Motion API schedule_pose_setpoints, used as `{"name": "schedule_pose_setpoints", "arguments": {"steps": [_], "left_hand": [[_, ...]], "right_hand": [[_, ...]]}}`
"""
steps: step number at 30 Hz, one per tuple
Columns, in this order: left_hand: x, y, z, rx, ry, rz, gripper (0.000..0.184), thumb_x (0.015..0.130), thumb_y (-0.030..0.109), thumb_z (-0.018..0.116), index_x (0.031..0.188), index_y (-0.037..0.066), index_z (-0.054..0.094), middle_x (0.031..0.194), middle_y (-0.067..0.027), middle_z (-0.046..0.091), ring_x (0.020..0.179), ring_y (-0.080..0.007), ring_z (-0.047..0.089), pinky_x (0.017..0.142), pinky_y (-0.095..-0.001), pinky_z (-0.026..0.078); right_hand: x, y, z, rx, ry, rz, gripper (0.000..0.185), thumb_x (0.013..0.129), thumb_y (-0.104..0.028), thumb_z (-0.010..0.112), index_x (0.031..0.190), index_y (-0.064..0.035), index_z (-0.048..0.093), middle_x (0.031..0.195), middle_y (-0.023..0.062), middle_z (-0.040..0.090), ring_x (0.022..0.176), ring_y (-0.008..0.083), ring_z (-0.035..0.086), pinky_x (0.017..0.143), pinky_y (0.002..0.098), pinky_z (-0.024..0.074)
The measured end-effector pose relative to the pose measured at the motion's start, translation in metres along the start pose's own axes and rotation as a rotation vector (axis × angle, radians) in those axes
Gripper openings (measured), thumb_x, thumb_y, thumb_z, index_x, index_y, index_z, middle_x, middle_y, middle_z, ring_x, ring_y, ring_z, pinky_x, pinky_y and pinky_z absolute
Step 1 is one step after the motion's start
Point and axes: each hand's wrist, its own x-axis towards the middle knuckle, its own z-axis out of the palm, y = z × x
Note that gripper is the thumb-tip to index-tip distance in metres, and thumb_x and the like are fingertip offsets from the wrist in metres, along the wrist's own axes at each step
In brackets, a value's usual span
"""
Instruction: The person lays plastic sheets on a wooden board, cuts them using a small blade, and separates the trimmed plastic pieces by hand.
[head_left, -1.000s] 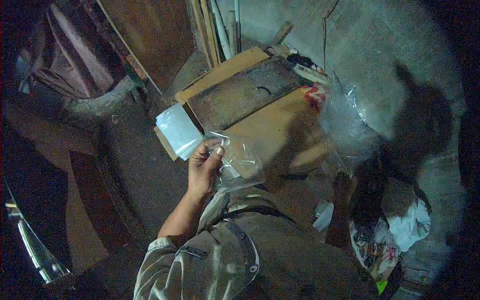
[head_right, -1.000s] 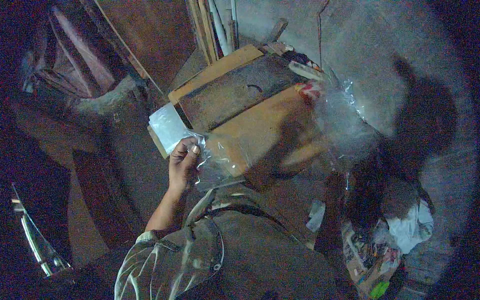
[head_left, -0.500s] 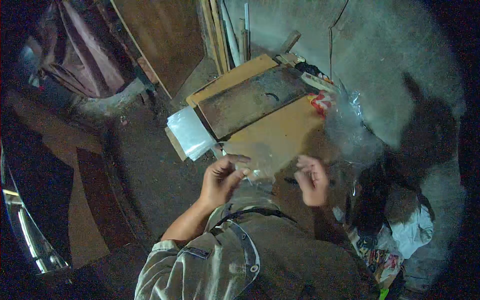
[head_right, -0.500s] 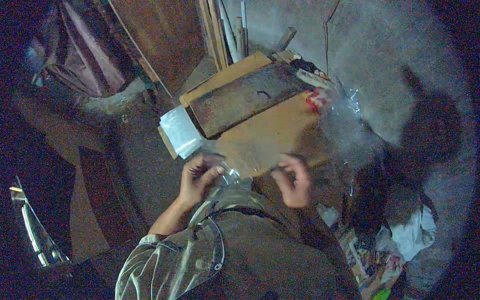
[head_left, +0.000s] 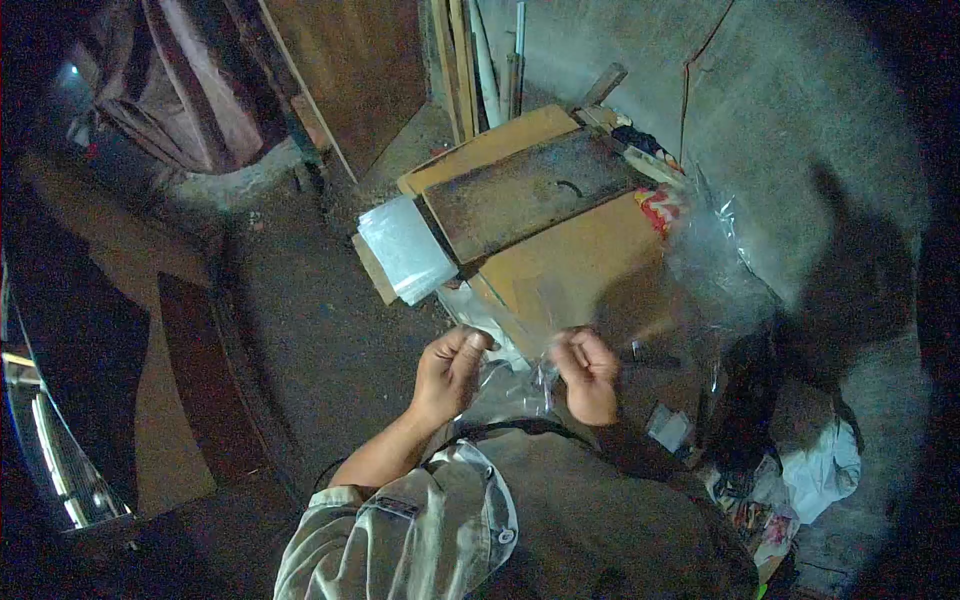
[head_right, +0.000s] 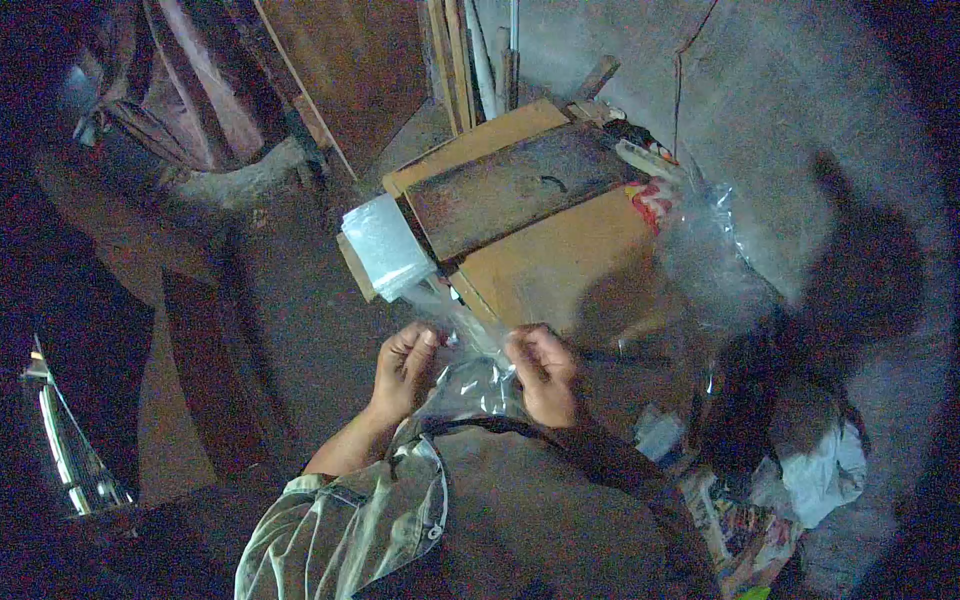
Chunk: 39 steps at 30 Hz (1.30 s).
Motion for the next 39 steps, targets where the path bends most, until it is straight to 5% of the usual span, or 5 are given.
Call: {"name": "schedule_pose_setpoints", "arguments": {"steps": [9,19,23,28,39], "left_hand": [[0.010,0.013,-0.031,-0.031,0.258,-0.032,0.026,0.095,0.024,0.050,0.087,0.003,0.063,0.064,0.0065,0.045,0.057,-0.0032,0.034,0.051,-0.0211,0.028],[0.005,0.015,-0.034,0.485,0.210,0.292,0.011,0.086,0.013,0.062,0.081,0.003,0.061,0.064,-0.0136,0.058,0.051,-0.0203,0.056,0.051,-0.0312,0.046],[-0.001,0.033,-0.046,0.660,0.093,0.127,0.010,0.085,0.015,0.063,0.085,0.004,0.063,0.074,-0.0166,0.063,0.063,-0.0323,0.064,0.055,-0.0345,0.049],[-0.006,0.033,-0.068,0.368,0.093,0.021,0.016,0.091,0.016,0.056,0.088,0.001,0.062,0.064,-0.0110,0.056,0.057,-0.0105,0.048,0.054,-0.0287,0.042],[-0.021,0.026,-0.100,0.305,-0.029,0.083,0.016,0.091,0.016,0.056,0.090,0.001,0.061,0.065,-0.0069,0.054,0.060,-0.0112,0.049,0.055,-0.0283,0.042]], "right_hand": [[0.012,0.014,-0.011,0.498,0.125,0.179,0.026,0.091,-0.026,0.055,0.109,-0.0086,0.049,0.104,0.0064,0.056,0.092,0.0137,0.054,0.077,0.0280,0.0419],[0.016,-0.033,0.032,-0.509,-0.002,-0.427,0.075,0.074,-0.021,0.071,0.134,0.0002,0.033,0.125,0.0158,0.046,0.109,0.0269,0.048,0.097,0.0414,0.0347],[0.013,-0.054,0.048,-0.765,-0.242,-0.764,0.065,0.069,-0.026,0.076,0.123,-0.0035,0.047,0.122,0.0181,0.048,0.108,0.0322,0.048,0.090,0.0406,0.0361],[0.024,-0.061,0.061,-0.850,-0.487,-0.606,0.065,0.066,-0.032,0.078,0.120,-0.0068,0.052,0.101,0.0110,0.062,0.088,0.0282,0.057,0.080,0.0391,0.0402],[0.032,-0.019,0.089,-0.815,-0.542,-0.526,0.036,0.078,-0.016,0.066,0.113,-0.0108,0.056,0.087,0.0138,0.059,0.078,0.0332,0.059,0.065,0.0402,0.0485]]}}
